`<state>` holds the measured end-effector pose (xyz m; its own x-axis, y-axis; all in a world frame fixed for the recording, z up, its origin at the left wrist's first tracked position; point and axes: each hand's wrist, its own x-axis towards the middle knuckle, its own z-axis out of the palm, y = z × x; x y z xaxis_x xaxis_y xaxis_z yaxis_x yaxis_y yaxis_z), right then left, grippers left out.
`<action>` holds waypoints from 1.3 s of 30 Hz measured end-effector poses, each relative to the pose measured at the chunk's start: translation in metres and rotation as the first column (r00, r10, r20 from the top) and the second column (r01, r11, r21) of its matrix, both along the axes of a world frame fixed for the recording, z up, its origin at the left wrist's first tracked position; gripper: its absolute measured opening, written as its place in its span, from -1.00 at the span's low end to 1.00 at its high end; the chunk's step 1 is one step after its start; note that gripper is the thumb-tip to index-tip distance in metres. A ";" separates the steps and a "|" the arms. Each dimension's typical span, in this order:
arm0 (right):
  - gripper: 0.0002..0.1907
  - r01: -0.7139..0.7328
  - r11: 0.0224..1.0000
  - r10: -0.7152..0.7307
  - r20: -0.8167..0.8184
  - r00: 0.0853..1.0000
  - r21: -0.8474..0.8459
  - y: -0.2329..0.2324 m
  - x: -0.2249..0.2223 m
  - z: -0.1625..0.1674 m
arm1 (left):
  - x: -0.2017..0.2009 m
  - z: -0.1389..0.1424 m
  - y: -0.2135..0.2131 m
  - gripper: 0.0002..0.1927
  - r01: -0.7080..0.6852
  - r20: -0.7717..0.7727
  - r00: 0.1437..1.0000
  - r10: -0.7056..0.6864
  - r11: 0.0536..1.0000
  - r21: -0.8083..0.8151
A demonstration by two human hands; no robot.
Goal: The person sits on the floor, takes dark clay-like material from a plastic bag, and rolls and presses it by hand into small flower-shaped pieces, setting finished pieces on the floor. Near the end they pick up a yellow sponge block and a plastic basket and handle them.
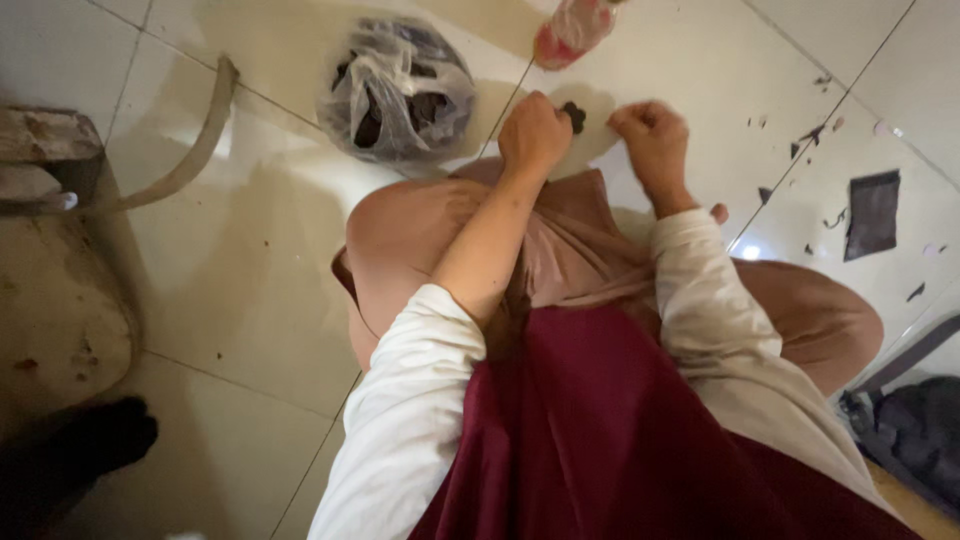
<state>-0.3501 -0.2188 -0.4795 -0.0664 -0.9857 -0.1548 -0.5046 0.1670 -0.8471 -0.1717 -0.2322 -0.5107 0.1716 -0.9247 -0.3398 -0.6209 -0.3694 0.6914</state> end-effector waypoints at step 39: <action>-0.93 -0.438 0.832 0.198 -0.557 0.807 -0.339 0.011 0.026 -0.013 | -0.004 -0.007 0.007 -0.88 0.250 0.247 0.957 -0.153 0.867 -0.431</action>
